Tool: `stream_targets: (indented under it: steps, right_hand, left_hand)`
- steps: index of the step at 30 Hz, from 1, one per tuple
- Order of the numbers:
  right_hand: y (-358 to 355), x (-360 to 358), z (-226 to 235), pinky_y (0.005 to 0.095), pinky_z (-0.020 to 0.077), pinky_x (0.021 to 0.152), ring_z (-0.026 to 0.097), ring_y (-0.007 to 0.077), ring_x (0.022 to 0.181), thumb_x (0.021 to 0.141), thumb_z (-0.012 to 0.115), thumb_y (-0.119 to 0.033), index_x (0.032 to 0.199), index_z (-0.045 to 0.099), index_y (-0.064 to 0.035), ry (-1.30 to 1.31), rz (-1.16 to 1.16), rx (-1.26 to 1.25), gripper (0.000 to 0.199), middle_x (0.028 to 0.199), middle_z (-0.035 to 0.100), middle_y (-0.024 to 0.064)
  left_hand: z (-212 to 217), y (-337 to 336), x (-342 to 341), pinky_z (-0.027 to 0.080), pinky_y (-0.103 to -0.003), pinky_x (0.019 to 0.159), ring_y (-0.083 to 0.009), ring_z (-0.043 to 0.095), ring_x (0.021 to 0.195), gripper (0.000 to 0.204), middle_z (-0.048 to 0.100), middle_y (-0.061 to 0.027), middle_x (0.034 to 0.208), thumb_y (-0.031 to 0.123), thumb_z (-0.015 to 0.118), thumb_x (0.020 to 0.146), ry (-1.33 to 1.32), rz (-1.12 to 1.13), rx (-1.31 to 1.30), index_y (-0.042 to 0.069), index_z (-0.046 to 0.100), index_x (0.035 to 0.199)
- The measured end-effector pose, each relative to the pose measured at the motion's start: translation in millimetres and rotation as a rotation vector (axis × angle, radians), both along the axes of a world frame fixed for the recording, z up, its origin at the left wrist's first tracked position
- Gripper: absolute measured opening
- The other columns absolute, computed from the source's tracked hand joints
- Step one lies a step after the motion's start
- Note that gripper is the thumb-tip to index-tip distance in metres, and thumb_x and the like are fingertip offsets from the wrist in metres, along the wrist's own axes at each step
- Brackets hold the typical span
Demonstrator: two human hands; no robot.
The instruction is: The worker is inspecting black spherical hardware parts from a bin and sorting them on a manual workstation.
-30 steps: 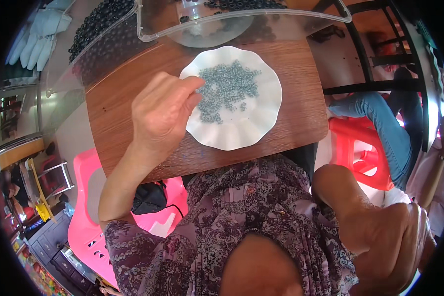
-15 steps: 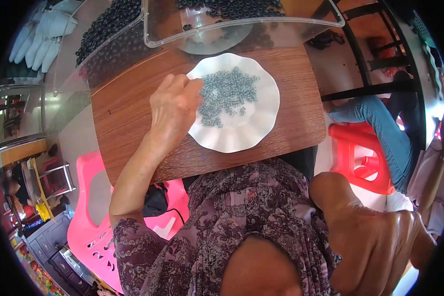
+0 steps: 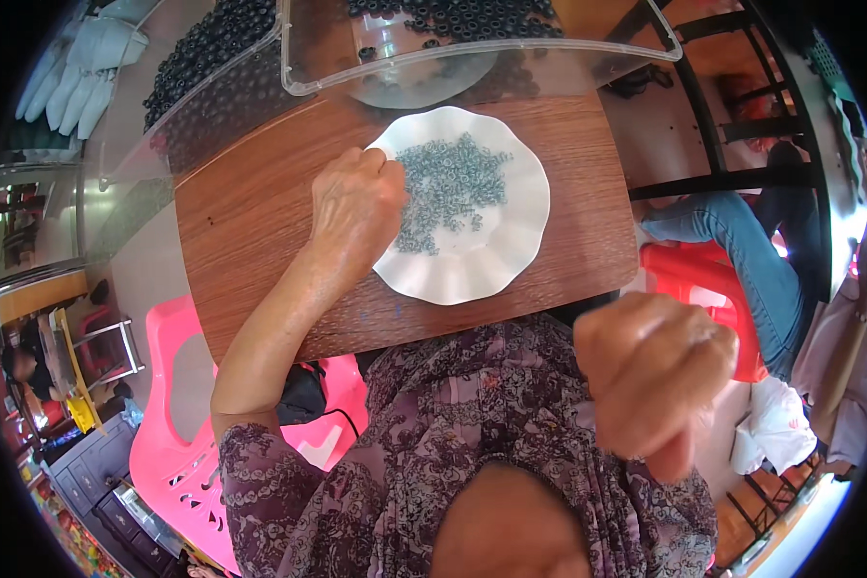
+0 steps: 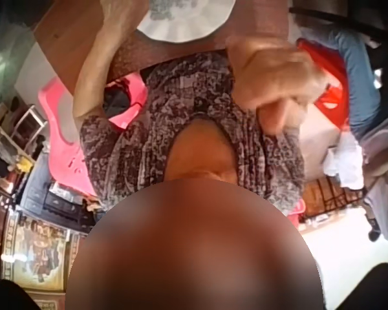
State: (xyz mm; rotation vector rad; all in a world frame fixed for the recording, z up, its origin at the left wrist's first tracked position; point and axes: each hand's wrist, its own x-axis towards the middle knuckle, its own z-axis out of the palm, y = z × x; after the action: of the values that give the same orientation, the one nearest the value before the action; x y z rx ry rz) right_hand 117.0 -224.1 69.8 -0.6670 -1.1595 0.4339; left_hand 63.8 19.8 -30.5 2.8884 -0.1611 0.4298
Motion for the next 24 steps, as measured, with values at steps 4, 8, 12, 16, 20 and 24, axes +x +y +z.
stream_targets:
  steps: [4,8,12,16,20,24]
  right_hand:
    - [-7.8,-1.9,-21.4,0.0315,0.0396,0.043,0.052,0.0206,0.05,0.079,0.067,-0.005,0.086,0.061,0.009,-0.008,-0.11,-0.109,0.017,0.07,0.063,0.0136]
    - [-2.8,-12.8,-36.2,0.0298,0.0402,0.047,0.052,0.0203,0.051,0.075,0.067,-0.001,0.085,0.063,0.007,0.062,-0.48,-0.427,0.014,0.069,0.061,0.0103]
    - [13.9,-6.4,-64.4,0.0286,0.0412,0.052,0.054,0.0196,0.057,0.071,0.067,0.004,0.087,0.063,0.0032,-0.028,-0.689,-0.705,0.016,0.068,0.058,0.0087]
    - [35.1,-2.8,-77.6,0.0265,0.04,0.054,0.053,0.0149,0.066,0.068,0.069,0.007,0.093,0.063,0.0024,-0.149,-0.778,-0.627,0.026,0.076,0.058,0.0071]
    - [54.0,4.5,-74.5,0.0283,0.0416,0.055,0.053,0.0195,0.064,0.065,0.071,0.004,0.091,0.064,0.0015,-0.398,-0.912,-0.506,0.027,0.077,0.058,0.0093]
    - [54.5,3.3,-77.9,0.0304,0.0426,0.054,0.054,0.0237,0.063,0.061,0.071,0.006,0.089,0.063,0.0016,-0.563,-0.953,-0.452,0.029,0.077,0.059,0.0104]
  left_hand:
    - [5.0,1.5,1.5,0.045,-0.04,0.06,-0.0303,0.056,0.071,0.008,0.055,-0.0115,0.069,0.006,0.063,0.065,0.051,0.008,-0.106,0.003,0.055,0.064]
    - [18.8,0.0,-8.7,0.044,-0.026,0.06,-0.0169,0.057,0.066,0.007,0.061,-0.006,0.073,0.005,0.065,0.075,0.257,0.127,-0.784,0.0,0.064,0.079]
    - [33.2,-7.3,-10.8,0.041,-0.022,0.06,-0.0096,0.054,0.065,0.012,0.061,-0.0038,0.073,0.006,0.064,0.08,0.484,0.283,-1.491,-0.005,0.064,0.084]
    - [37.9,-14.2,-11.4,0.04,-0.022,0.059,-0.0103,0.053,0.063,0.014,0.062,-0.006,0.074,0.007,0.065,0.08,0.493,0.261,-1.666,-0.006,0.063,0.085]
    - [33.5,-25.7,-12.5,0.039,-0.022,0.058,-0.0103,0.053,0.065,0.014,0.063,-0.0072,0.076,0.008,0.065,0.081,0.471,0.255,-1.821,-0.005,0.064,0.086]
    - [38.4,-34.7,-15.0,0.04,-0.024,0.059,-0.012,0.053,0.067,0.019,0.063,-0.0086,0.076,0.011,0.065,0.082,0.481,0.265,-1.791,-0.007,0.063,0.088]
